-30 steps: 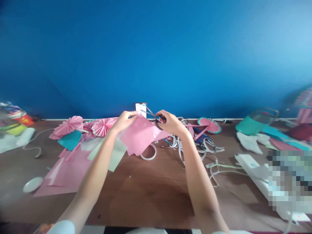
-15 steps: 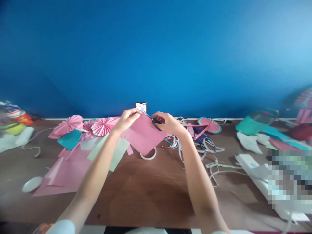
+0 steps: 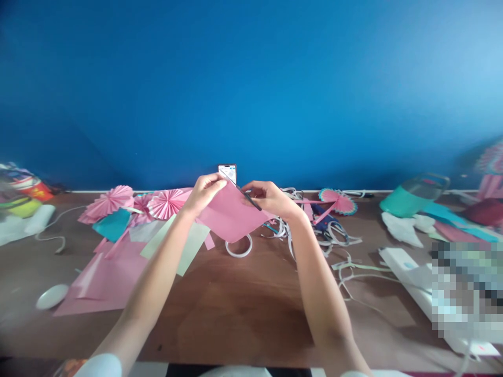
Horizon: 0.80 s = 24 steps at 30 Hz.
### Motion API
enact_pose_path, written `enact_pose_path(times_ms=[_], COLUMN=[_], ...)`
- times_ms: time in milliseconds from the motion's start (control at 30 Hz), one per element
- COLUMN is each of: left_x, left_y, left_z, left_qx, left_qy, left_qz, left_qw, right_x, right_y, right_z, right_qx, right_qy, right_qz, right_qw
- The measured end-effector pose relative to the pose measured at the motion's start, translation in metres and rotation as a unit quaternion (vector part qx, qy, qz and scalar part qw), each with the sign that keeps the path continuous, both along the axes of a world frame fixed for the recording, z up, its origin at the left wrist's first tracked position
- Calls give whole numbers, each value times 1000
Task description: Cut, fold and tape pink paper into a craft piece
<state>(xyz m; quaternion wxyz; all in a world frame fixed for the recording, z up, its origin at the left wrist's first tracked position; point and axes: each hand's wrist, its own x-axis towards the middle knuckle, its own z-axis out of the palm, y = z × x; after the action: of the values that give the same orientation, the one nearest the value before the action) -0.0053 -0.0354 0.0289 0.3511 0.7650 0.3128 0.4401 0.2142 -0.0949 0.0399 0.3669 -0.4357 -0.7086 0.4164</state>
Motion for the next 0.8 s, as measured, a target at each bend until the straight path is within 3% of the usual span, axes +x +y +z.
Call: enact_pose_path(times_ms=[800], left_x=[-5], left_y=[2], left_z=[2], left_qx=[-27], left_qy=[-13], left_qz=[-5], left_qw=[1000], right_x=[-5], right_y=[-1], right_z=[-1], right_qx=[10], right_qy=[29], right_qz=[-17], right_qw=[999])
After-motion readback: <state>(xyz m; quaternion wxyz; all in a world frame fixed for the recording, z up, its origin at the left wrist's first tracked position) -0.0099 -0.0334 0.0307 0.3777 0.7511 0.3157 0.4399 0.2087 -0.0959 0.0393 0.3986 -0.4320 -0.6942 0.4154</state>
